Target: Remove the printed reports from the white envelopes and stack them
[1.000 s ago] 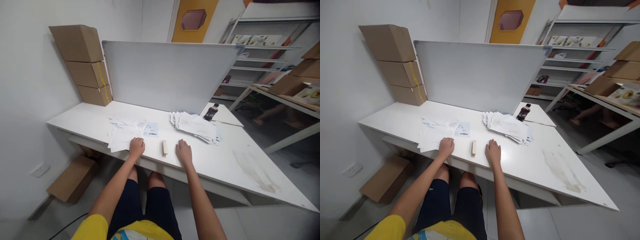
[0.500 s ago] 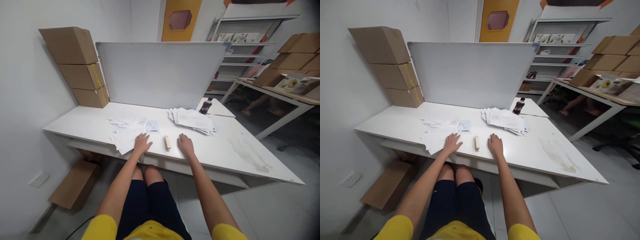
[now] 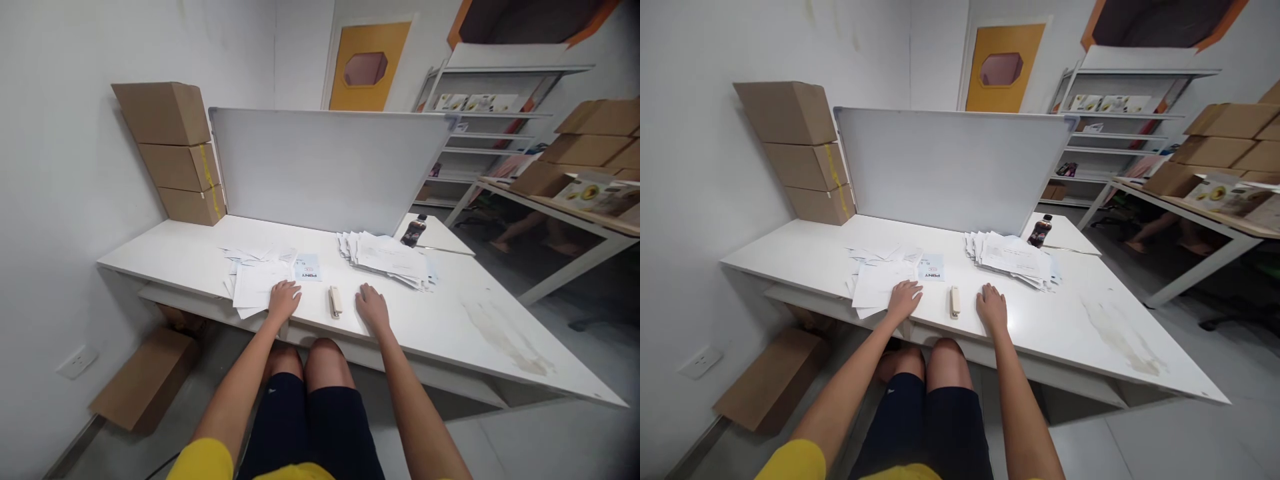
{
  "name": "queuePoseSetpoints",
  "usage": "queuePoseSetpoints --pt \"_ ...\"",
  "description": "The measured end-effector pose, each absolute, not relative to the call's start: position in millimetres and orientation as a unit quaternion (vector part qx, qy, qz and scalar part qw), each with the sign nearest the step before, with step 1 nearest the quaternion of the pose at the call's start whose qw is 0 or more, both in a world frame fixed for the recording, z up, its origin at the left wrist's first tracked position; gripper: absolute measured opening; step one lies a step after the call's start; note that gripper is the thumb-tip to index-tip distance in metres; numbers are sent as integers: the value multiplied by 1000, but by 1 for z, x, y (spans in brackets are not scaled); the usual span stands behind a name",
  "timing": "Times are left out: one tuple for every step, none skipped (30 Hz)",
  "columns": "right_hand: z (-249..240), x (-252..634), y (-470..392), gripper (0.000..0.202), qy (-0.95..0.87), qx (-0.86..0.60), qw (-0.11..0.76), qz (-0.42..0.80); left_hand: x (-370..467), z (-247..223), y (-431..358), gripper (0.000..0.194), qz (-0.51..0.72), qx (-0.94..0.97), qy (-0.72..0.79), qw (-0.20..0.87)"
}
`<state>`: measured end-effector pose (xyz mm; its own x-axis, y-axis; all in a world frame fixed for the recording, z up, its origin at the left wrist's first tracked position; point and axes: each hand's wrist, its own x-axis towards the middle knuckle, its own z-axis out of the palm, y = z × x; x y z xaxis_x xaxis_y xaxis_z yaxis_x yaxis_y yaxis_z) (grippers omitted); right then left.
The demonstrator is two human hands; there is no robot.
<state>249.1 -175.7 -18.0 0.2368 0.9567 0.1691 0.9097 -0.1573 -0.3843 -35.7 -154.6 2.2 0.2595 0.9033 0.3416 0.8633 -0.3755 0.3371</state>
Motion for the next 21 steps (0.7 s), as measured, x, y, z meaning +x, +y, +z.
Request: queuePoseSetpoints --pt "-18 249 -176 49 -617 -758 205 56 -36 2 -155 28 249 792 556 41" --pt "-18 249 -176 48 -618 -757 204 55 -36 2 -155 27 253 792 554 41" --pt "-18 249 -176 49 -619 -757 204 55 -37 2 -156 27 257 793 551 40" --pt "-18 249 -175 49 -620 -756 204 54 -37 1 -156 27 261 794 548 37" --pt "-19 249 -175 49 -619 -756 205 54 -38 1 -156 26 266 795 544 33" --pt "-20 249 -175 50 -619 -756 207 54 -38 0 -156 26 271 797 539 27" --pt "-21 249 -174 50 -619 -756 207 53 -38 0 -155 27 277 799 534 19" --pt "-21 249 -174 50 -618 -756 206 53 -38 -1 -155 27 282 800 529 11" --pt "-21 249 -174 49 -618 -757 205 52 -38 -1 -155 27 285 801 526 5" --pt "-20 249 -174 49 -618 -758 204 51 -38 -1 -155 27 287 801 525 1" --pt "-19 248 -175 49 -617 -759 203 50 -38 -1 -154 27 287 802 524 -2" --pt "-18 247 -175 49 -617 -759 201 49 -38 -1 -154 27 287 802 523 -4" --pt "-17 246 -176 49 -617 -760 198 48 -38 0 -154 27 285 804 522 -4" --pt "-15 245 -177 49 -617 -761 196 49 -38 1 -154 27 282 806 520 -4" --pt "-13 245 -177 49 -617 -761 194 50 -39 2 -154 26 280 809 517 -5" --pt "-11 244 -178 49 -617 -761 193 51 -39 3 -154 26 278 811 515 -6" --pt "-10 243 -178 49 -617 -761 193 52 -39 4 -154 26 276 812 513 -6" --pt "-8 243 -179 48 -617 -761 194 52 -39 5 -154 26 275 813 513 -7" --pt "-7 242 -179 48 -617 -760 196 52 -40 5 -154 27 274 813 513 -6" --pt "-7 242 -180 48 -618 -759 197 51 -40 6 -154 27 273 812 515 -4" --pt "-7 242 -180 48 -619 -758 199 52 -40 6 -154 27 272 812 517 -1"
